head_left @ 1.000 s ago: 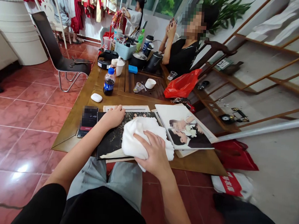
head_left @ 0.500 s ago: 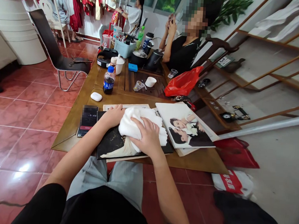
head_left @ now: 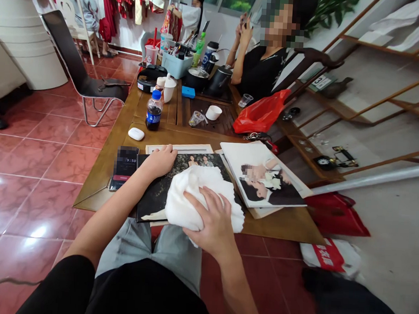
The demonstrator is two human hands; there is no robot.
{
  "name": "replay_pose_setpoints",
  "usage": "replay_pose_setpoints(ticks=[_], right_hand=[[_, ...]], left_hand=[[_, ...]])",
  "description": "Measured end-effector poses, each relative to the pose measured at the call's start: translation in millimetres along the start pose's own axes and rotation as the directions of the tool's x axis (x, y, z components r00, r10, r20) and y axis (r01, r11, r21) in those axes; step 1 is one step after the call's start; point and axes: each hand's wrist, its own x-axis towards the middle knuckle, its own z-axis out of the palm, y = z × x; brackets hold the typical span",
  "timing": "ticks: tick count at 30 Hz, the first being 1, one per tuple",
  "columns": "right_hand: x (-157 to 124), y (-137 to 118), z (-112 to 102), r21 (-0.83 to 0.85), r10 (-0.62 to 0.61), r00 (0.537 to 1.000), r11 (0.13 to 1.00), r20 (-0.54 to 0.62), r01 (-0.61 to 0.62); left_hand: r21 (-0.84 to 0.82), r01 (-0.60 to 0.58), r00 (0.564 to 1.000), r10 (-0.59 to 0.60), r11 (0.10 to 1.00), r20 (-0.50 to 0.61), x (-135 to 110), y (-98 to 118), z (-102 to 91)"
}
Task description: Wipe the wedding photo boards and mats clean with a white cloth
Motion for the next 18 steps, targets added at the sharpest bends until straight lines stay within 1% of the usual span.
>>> replay_pose_setpoints(ticks=[4, 12, 15, 18], right_hand=[[-2, -9, 2, -0.002, -0.010, 1.000, 1.000, -0.015, 0.010], [10, -41, 9, 0.067, -0.111, 0.994, 0.992, 0.015, 0.110], [9, -41, 11, 0.086, -0.104, 0.995, 0.991, -0.005, 0.104], [7, -30, 11, 0.086, -0.057, 0.998, 0.994, -0.040, 0.061]], left_hand=[[0.009, 0.000, 1.000, 0.000, 1.000, -0.002, 1, 0, 1.3], [0.034, 0.004, 1.000, -0.005, 0.999, 0.018, 4, 2, 0.2], [0.024, 0.007, 1.000, -0.008, 1.000, 0.019, 4, 1, 0.8], [-0.014, -0.003, 1.000, 0.003, 1.000, 0.007, 3, -2, 1.2]])
